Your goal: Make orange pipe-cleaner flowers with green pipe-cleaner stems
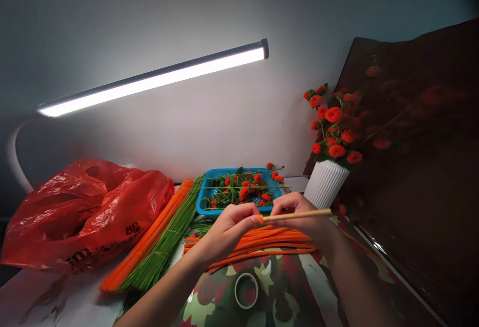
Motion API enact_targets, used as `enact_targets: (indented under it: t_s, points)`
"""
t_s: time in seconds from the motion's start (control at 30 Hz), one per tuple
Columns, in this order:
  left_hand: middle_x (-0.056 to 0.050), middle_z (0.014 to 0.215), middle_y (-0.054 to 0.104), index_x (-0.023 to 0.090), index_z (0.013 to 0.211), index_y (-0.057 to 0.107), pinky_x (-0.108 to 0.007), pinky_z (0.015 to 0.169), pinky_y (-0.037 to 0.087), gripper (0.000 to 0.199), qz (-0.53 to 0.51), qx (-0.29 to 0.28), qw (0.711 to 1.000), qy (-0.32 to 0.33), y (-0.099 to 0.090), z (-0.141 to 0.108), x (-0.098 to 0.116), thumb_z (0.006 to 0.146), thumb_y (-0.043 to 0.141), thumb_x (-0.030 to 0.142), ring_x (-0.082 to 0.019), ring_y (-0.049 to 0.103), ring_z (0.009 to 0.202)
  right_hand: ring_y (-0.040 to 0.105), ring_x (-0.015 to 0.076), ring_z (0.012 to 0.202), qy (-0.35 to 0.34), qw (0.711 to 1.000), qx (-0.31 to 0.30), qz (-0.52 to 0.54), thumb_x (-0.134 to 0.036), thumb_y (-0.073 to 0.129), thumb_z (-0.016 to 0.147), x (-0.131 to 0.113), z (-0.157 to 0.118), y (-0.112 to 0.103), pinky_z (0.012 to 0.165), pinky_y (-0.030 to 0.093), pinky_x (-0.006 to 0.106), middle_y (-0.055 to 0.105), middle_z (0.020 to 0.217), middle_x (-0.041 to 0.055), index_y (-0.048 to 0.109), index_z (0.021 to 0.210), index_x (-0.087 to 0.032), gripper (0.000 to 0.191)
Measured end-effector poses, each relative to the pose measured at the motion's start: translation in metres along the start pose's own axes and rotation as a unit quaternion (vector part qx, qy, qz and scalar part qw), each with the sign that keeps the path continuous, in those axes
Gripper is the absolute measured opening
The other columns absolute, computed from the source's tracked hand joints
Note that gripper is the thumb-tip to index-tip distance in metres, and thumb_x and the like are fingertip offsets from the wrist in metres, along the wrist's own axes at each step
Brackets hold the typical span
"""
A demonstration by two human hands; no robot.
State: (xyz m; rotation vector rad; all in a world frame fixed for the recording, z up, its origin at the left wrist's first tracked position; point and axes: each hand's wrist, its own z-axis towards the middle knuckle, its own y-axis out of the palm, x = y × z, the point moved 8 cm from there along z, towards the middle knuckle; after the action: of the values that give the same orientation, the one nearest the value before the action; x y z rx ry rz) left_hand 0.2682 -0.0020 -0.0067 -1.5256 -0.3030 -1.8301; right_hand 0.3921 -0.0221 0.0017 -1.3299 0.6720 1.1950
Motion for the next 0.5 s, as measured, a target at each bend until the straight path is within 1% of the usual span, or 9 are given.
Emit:
enact_targets:
  t_s: [0.03, 0.1, 0.2, 0.33, 0.4, 0.5]
  points:
    - [0.006, 0.059, 0.025, 0.017, 0.064, 0.043, -0.024, 0.051, 0.018, 0.036, 0.055, -0.013, 0.998, 0.010, 0.001, 0.000, 0.000, 0.092, 0.044, 0.040, -0.009, 0.022, 0.055, 0.047, 0.0103, 0.057, 0.011, 1.000, -0.010, -0.015, -0.032, 0.074, 0.074, 0.004, 0.000, 0.000, 0.051, 0.033, 0.021, 0.056, 0.059, -0.0010, 0.072, 0.067, -0.015, 0.019]
    - [0.007, 0.056, 0.022, 0.017, 0.062, 0.040, -0.024, 0.050, 0.017, 0.039, 0.140, -0.044, 0.989, 0.027, 0.003, 0.000, -0.002, 0.093, 0.043, 0.040, -0.009, 0.021, 0.053, 0.051, 0.0115, 0.060, 0.020, 0.999, -0.011, -0.047, -0.031, 0.074, 0.074, 0.006, 0.000, -0.002, 0.052, 0.035, 0.022, 0.060, 0.061, 0.0002, 0.074, 0.068, -0.015, 0.017]
    - [0.008, 0.052, 0.019, 0.019, 0.060, 0.034, -0.024, 0.047, 0.016, 0.040, 0.213, -0.087, 0.972, 0.044, 0.008, 0.000, -0.006, 0.092, 0.043, 0.041, -0.009, 0.017, 0.049, 0.053, 0.0118, 0.062, 0.007, 0.996, -0.006, -0.086, -0.028, 0.074, 0.074, 0.002, 0.000, -0.001, 0.054, 0.037, 0.021, 0.062, 0.062, 0.0000, 0.075, 0.069, -0.017, 0.012]
    - [0.008, 0.051, 0.020, 0.019, 0.060, 0.030, -0.025, 0.048, 0.014, 0.043, 0.329, -0.098, 0.936, 0.083, 0.013, 0.000, -0.007, 0.085, 0.054, 0.045, -0.009, 0.016, 0.048, 0.054, 0.0112, 0.061, -0.027, 0.991, 0.005, -0.133, -0.025, 0.074, 0.074, -0.009, -0.001, 0.000, 0.054, 0.038, 0.020, 0.065, 0.062, -0.0006, 0.075, 0.069, -0.018, 0.009]
    - [0.008, 0.052, 0.021, 0.020, 0.062, 0.031, -0.026, 0.049, 0.014, 0.040, 0.373, -0.099, 0.918, 0.095, 0.015, 0.000, -0.007, 0.085, 0.053, 0.043, -0.009, 0.016, 0.047, 0.056, 0.0110, 0.061, -0.040, 0.985, 0.021, -0.168, -0.023, 0.073, 0.075, -0.014, -0.003, -0.001, 0.054, 0.038, 0.020, 0.066, 0.062, -0.0009, 0.074, 0.068, -0.018, 0.008]
    - [0.007, 0.053, 0.023, 0.020, 0.063, 0.031, -0.027, 0.050, 0.015, 0.035, 0.406, -0.111, 0.901, 0.104, 0.019, -0.001, -0.008, 0.088, 0.046, 0.039, -0.010, 0.017, 0.047, 0.055, 0.0099, 0.059, -0.056, 0.975, 0.037, -0.213, -0.019, 0.073, 0.075, -0.022, -0.005, -0.001, 0.054, 0.038, 0.020, 0.065, 0.061, -0.0022, 0.073, 0.067, -0.018, 0.007]
